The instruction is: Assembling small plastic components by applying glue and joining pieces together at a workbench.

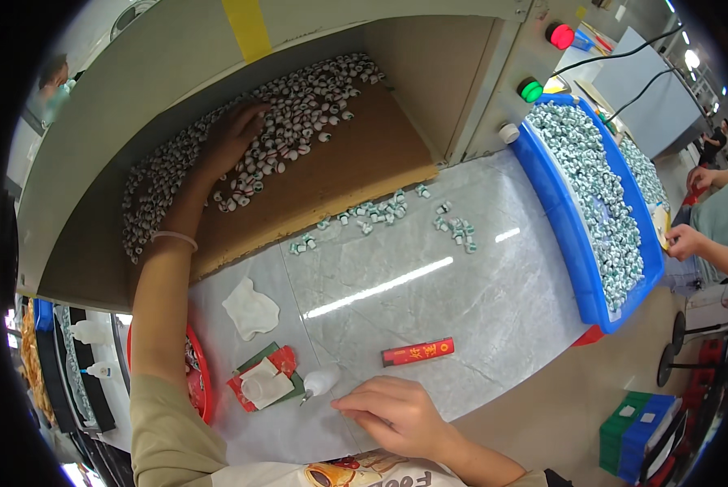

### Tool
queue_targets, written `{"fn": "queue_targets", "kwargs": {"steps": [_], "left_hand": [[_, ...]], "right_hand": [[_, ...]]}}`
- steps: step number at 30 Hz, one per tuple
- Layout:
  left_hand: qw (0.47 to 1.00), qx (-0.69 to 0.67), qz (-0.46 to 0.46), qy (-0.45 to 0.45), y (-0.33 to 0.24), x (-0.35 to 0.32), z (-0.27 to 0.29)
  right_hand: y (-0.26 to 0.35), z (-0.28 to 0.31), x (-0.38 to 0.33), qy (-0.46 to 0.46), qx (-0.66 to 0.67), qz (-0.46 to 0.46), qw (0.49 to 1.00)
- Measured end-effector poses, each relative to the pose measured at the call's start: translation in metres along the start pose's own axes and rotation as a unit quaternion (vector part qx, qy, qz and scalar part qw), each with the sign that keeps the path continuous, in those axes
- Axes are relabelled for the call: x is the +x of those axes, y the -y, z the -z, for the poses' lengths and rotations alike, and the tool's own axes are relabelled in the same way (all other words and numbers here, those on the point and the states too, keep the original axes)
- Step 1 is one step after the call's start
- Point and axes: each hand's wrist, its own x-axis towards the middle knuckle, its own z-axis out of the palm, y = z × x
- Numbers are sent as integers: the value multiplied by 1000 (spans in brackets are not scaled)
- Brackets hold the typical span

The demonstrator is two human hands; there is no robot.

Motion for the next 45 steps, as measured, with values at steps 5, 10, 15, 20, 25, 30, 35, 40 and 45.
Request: {"fn": "queue_targets", "kwargs": {"steps": [5,10,15,20,25,30,35,40,45], "left_hand": [[999,0,44,-5,8,2,14],[993,-47,106,3,-7,4,20],[966,-207,153,-32,12,-12,45],[919,-347,184,31,-52,-54,101],[856,-391,334,55,-145,-130,160],[798,-513,315,28,-211,-209,172],[619,-666,414,-40,-271,-250,150],[534,-727,431,-36,-294,-260,117],[547,-732,404,-48,-305,-265,101]], "right_hand": [[-1,0,2,-2,-3,8,1000],[-2,-1,1,-23,1,11,1000],[3,-5,0,-15,10,4,1000],[2,-2,-4,-46,-14,-26,999],[13,-9,8,-97,-105,-7,990],[8,-18,21,-47,-153,-6,987],[7,-18,13,-45,-170,28,984],[14,-15,0,-56,83,-77,992],[28,8,-11,-102,27,-37,994]]}}
